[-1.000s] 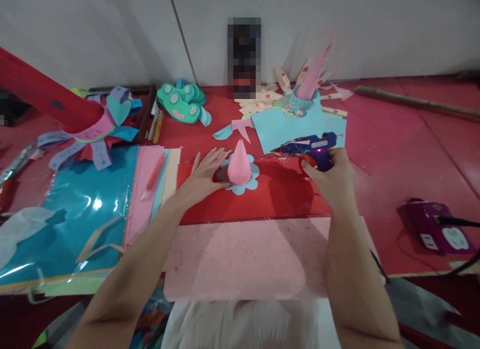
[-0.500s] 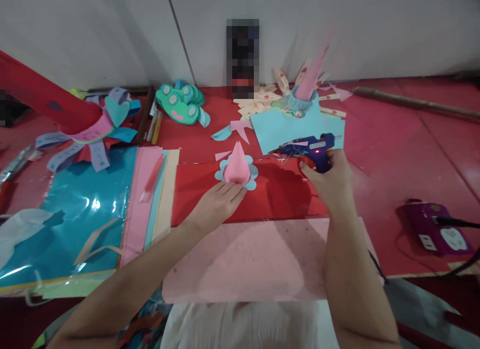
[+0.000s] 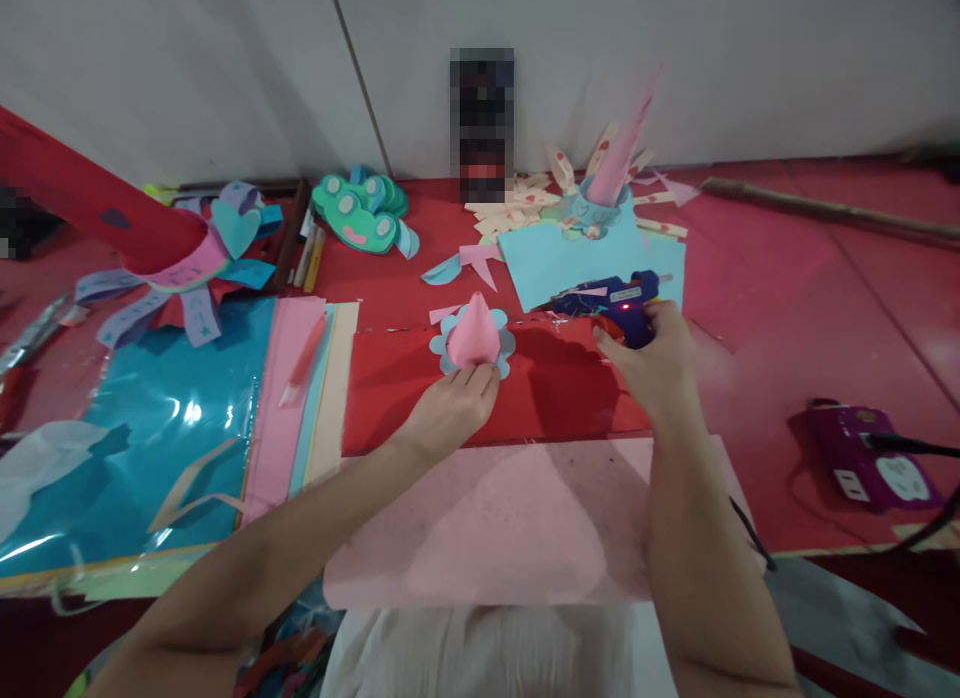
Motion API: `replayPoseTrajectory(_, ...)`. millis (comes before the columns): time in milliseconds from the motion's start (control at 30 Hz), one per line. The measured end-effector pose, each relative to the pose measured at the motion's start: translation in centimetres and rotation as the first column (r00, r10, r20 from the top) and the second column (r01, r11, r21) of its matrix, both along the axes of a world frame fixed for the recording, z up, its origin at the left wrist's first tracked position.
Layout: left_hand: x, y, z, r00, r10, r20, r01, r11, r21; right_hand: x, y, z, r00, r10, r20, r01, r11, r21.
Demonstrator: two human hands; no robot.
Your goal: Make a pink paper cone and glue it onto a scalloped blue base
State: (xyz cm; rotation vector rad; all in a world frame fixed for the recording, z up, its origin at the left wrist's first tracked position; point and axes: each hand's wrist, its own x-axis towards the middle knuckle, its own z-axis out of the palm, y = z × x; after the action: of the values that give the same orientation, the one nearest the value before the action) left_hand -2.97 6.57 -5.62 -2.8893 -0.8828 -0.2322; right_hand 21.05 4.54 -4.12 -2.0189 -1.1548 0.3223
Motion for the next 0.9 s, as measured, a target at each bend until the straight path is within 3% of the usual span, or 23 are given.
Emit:
replayPoseTrajectory(233,0.0,0.6,0.0,0.996,-0.072,-0.06,0.077,0.993,0.085,0.1,0.0,-0.1,0.999,-0.001,-0.042,0.0,1.0,-0.015)
replayPoseTrajectory(400,-1.6,0.2,-0.3,0.991,0.023,0.134,-0.018,0.999,-0.041,0.2,0.2,-0.3,1.0,0.013,-0.025,-0.012,1.0,0.017)
replayPoseTrajectory(500,-3.0,0.4,0.1,0.976,0.068,0.206,-0.063,0.998,-0.03,0.0,0.2,-0.2,1.0,0.005,0.005,-0.005,1.0,0.007)
replayPoseTrajectory(700,-5.0,1.9,0.3,0.982,-0.179,0.051,0.173,0.979,0.105,-0.2,0.1,-0.1,1.0,0.015,-0.023,-0.015,1.0,0.003)
replayPoseTrajectory(900,-4.6,2.6,-0.7,0.966,-0.251,-0.062,0.257,0.96,0.115,0.3,-0.1,-0.2,0.996,0.091,0.0,-0.091,0.996,0.02)
